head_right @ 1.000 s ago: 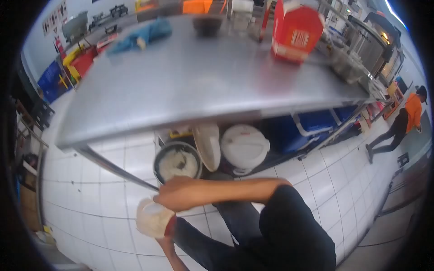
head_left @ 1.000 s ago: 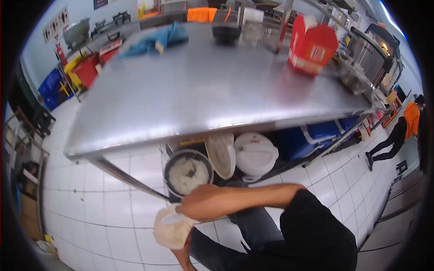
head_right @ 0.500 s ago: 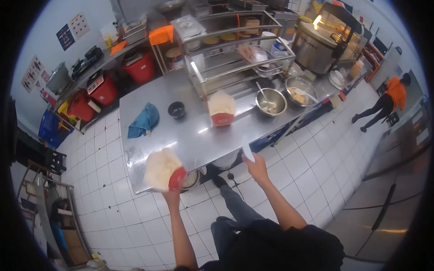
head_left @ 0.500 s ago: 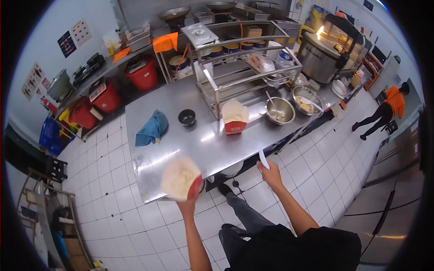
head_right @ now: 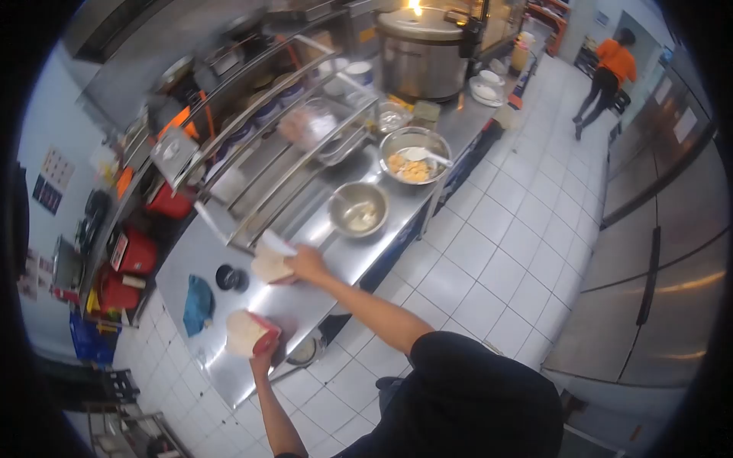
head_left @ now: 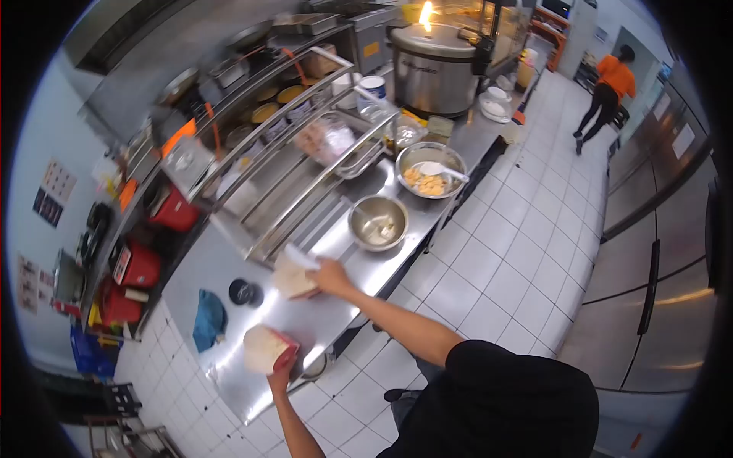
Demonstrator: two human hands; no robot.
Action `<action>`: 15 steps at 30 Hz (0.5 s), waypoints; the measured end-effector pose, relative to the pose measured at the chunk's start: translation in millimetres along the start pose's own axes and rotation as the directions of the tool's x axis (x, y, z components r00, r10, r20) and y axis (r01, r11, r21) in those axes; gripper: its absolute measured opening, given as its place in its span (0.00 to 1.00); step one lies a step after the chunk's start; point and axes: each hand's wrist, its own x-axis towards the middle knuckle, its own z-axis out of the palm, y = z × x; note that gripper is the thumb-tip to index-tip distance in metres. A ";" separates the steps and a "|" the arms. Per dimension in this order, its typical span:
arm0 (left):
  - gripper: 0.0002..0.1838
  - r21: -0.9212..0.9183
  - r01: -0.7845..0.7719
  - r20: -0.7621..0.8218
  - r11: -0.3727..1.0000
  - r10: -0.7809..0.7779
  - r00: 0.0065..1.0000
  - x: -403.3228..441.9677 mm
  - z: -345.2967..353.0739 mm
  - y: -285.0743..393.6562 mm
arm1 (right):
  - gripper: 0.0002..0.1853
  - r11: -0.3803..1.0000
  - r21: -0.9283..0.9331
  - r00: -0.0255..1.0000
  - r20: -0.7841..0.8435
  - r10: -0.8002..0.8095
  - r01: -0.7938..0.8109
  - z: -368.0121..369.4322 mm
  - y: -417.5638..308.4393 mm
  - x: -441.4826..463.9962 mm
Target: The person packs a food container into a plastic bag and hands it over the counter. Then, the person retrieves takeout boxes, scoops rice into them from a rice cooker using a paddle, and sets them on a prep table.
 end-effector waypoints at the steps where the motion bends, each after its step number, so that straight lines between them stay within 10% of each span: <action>1: 0.24 0.030 0.067 -0.028 0.997 -0.066 0.997 3.5 4.9 -6.1 | 0.21 0.999 0.013 0.999 0.001 0.044 -0.044 -0.6 0.3 4.3; 12: 0.18 -0.121 0.037 -0.236 0.992 -0.064 0.970 -83.7 152.9 66.5 | 0.17 0.981 0.122 0.920 0.346 -0.186 0.152 -151.2 51.9 -54.1; 15: 0.18 -0.116 0.120 -0.150 0.986 -0.137 0.979 -124.6 219.9 79.8 | 0.17 1.000 0.018 0.849 0.529 0.008 -0.020 -250.7 94.1 -72.2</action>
